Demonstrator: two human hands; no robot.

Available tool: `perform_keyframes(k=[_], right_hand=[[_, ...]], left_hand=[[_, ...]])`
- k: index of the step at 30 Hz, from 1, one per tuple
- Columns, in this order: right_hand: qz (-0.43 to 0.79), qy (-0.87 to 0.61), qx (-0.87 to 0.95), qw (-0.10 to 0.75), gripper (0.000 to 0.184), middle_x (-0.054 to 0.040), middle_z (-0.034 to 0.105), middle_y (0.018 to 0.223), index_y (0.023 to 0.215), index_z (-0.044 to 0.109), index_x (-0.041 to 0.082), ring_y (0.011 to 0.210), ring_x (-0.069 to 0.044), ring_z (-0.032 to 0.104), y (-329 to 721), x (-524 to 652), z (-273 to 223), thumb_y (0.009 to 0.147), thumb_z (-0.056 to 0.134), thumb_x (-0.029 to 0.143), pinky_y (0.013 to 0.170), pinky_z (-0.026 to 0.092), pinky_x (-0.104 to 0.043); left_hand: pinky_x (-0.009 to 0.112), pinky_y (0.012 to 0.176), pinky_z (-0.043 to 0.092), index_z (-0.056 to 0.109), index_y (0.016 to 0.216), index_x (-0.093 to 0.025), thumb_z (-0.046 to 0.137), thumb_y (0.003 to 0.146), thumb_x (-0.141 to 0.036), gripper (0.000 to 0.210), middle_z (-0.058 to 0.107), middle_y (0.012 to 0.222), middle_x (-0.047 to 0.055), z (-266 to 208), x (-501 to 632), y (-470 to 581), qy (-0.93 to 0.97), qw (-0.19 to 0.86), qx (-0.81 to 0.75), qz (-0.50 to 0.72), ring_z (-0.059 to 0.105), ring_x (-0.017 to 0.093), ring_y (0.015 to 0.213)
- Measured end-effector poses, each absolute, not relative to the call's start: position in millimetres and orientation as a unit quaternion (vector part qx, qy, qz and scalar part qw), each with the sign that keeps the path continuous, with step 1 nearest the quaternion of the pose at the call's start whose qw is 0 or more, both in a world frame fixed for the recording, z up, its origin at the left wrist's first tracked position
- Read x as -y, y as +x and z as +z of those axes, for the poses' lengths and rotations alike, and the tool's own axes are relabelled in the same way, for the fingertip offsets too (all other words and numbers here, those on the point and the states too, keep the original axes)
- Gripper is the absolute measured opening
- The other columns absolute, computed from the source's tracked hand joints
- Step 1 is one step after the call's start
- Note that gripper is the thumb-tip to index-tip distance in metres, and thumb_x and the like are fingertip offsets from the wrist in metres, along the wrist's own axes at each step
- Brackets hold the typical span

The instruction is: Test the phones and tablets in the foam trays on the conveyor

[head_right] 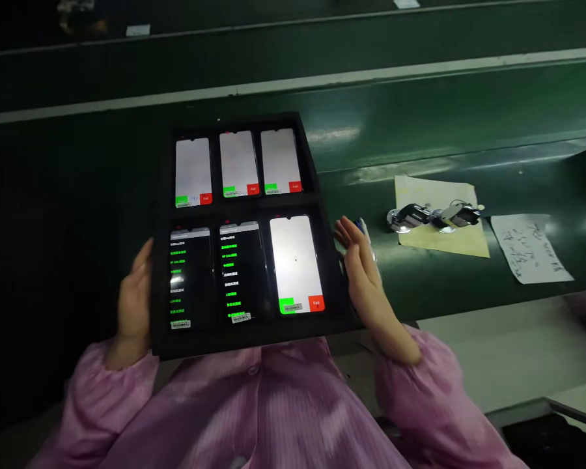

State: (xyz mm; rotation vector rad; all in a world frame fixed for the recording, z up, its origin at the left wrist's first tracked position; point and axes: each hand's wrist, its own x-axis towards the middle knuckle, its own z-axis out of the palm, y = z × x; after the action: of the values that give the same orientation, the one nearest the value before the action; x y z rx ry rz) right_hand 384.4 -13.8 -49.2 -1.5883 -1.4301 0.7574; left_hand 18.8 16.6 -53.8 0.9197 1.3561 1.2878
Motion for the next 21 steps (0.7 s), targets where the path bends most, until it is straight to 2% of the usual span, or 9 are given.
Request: perform_keyframes(k=[3,6,10,13,14,15,17,18,21], right_hand=[[0.380,-0.628,0.534,0.420,0.065,-0.0020,0.053,0.162,0.170,0.027,0.040,0.145,-0.026,0.056,376.9,-6.9,-65.0,0.111,0.007,0.060,0.112,0.057,-0.048],[0.398,-0.618,0.525,0.430,0.069,-0.0026,0.049,0.165,0.170,0.027,0.039,0.145,-0.027,0.056,374.5,10.8,-80.3,0.109,0.007,0.064,0.112,0.058,-0.048],[0.381,-0.610,0.535,0.444,0.066,-0.0092,0.066,0.148,0.159,0.048,0.036,0.131,-0.030,0.068,398.2,43.9,-90.5,0.106,0.031,0.072,0.093,0.066,-0.045],[0.378,-0.600,0.587,0.391,0.050,-0.0093,0.070,0.141,0.156,0.049,0.037,0.125,-0.026,0.071,424.8,15.7,-68.5,0.109,0.046,0.055,0.094,0.066,-0.039],[0.362,-0.591,0.630,0.351,0.050,-0.0096,0.069,0.140,0.156,0.048,0.037,0.126,-0.025,0.070,430.3,-7.1,-55.7,0.109,0.052,0.051,0.097,0.064,-0.040],[0.302,-0.593,0.667,0.335,0.047,-0.0112,0.065,0.143,0.152,0.054,0.035,0.133,-0.027,0.065,433.1,-34.9,-42.0,0.107,0.055,0.050,0.105,0.061,-0.045],[0.156,-0.576,0.750,0.285,0.039,-0.0160,0.058,0.149,0.132,0.071,0.027,0.144,-0.034,0.054,430.5,-97.8,-18.2,0.107,0.052,0.051,0.116,0.051,-0.057],[0.100,-0.568,0.783,0.234,0.040,-0.0181,0.056,0.152,0.127,0.074,0.024,0.144,-0.038,0.053,426.2,-128.4,-10.2,0.108,0.048,0.048,0.115,0.050,-0.062],[0.065,-0.568,0.800,0.181,0.036,-0.0204,0.052,0.157,0.123,0.077,0.022,0.141,-0.047,0.051,412.2,-195.9,-5.6,0.104,0.054,0.043,0.102,0.054,-0.072]], left_hand=[[0.048,0.111,0.059,0.054,0.153,-0.027,0.050,0.101,-0.061,0.063,0.063,0.154,0.010,-47.7,-17.3,42.0,0.331,0.584,-0.520,0.528,0.065,0.031,0.136],[0.044,0.107,0.062,0.050,0.156,-0.031,0.046,0.103,-0.066,0.064,0.058,0.160,0.008,-48.3,20.9,39.4,0.335,0.581,-0.525,0.524,0.062,0.029,0.142],[0.041,0.109,0.061,0.050,0.154,-0.035,0.046,0.105,-0.064,0.057,0.056,0.162,0.004,-53.0,60.7,10.3,0.408,0.511,-0.620,0.434,0.058,0.028,0.146],[0.045,0.114,0.056,0.051,0.153,-0.033,0.051,0.105,-0.060,0.055,0.055,0.160,0.007,-35.2,21.2,-4.5,0.496,0.424,-0.664,0.365,0.055,0.030,0.148],[0.048,0.115,0.054,0.053,0.151,-0.032,0.053,0.105,-0.059,0.053,0.056,0.158,0.009,-25.1,-6.5,-3.8,0.544,0.375,-0.661,0.356,0.054,0.030,0.148],[0.050,0.117,0.051,0.058,0.146,-0.030,0.054,0.104,-0.058,0.050,0.057,0.156,0.010,-14.2,-38.8,0.5,0.601,0.314,-0.648,0.347,0.054,0.031,0.146],[0.054,0.118,0.047,0.070,0.129,-0.025,0.052,0.105,-0.057,0.044,0.066,0.141,0.012,5.4,-107.4,20.0,0.716,0.203,-0.603,0.286,0.060,0.031,0.137],[0.057,0.116,0.047,0.074,0.123,-0.025,0.050,0.105,-0.057,0.043,0.069,0.131,0.012,12.5,-138.9,34.0,0.760,0.159,-0.582,0.242,0.062,0.032,0.130],[0.069,0.117,0.037,0.078,0.115,-0.026,0.066,0.095,-0.063,0.044,0.072,0.113,0.009,20.4,-204.2,77.1,0.804,0.118,-0.554,0.181,0.062,0.035,0.118]])
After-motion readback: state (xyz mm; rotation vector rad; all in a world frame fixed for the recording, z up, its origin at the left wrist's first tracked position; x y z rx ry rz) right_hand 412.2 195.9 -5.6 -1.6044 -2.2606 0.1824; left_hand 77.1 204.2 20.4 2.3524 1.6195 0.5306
